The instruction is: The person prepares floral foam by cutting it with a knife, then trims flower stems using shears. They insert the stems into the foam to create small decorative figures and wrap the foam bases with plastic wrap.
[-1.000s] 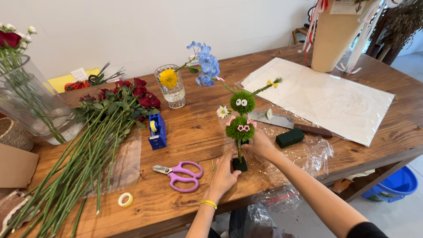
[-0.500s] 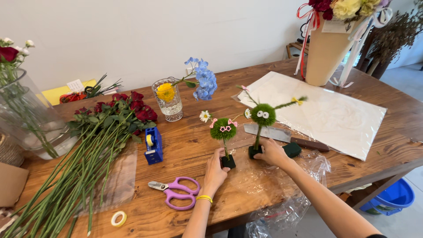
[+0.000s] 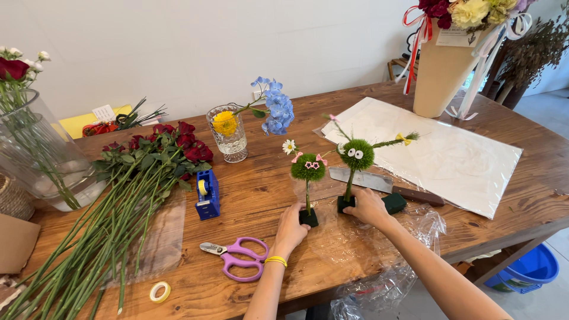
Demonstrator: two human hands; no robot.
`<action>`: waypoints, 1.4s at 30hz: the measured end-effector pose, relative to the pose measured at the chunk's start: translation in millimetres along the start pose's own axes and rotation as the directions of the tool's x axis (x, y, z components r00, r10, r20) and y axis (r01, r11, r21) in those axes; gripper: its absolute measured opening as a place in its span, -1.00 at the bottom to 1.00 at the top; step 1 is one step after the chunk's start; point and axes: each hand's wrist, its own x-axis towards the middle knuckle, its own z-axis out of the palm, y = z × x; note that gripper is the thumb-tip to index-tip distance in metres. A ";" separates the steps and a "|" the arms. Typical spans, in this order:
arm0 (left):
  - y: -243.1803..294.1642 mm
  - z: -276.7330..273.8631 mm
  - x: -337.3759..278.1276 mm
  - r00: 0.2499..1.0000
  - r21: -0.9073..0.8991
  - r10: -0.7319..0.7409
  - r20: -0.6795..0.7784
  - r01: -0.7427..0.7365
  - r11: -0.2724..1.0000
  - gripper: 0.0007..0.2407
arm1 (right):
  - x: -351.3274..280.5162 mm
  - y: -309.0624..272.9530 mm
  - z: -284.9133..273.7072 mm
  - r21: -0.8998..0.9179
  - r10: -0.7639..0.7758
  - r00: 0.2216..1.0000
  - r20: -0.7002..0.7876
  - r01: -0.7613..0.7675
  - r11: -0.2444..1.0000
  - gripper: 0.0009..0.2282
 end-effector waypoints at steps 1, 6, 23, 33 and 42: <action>2.3 -2.7 -0.4 1.000 0.001 0.001 0.001 -0.001 1.000 -0.49 | 0.9 -0.4 -0.5 0.001 0.001 1.000 -0.001 -0.001 1.000 -0.63; 17.5 -16.3 -15.7 0.999 -0.047 -0.024 0.022 0.025 0.999 -0.50 | 3.0 -1.7 5.2 0.014 -0.001 1.000 -0.015 0.001 1.000 -0.62; 14.2 -17.8 0.2 0.997 -0.111 0.013 -0.081 -0.022 0.994 -0.78 | -42.4 -40.7 59.2 0.362 -0.243 0.968 -0.065 0.250 0.898 -0.44; -2.4 -4.3 6.4 0.987 0.090 0.081 -0.140 -0.069 0.994 -0.85 | -17.4 -50.2 72.9 0.252 -0.237 0.970 0.054 0.216 0.943 -0.54; 1.5 -7.9 2.4 0.977 0.092 0.152 -0.150 -0.139 0.986 -0.87 | -14.3 -56.2 67.0 0.256 -0.216 0.972 0.096 0.186 0.949 -0.54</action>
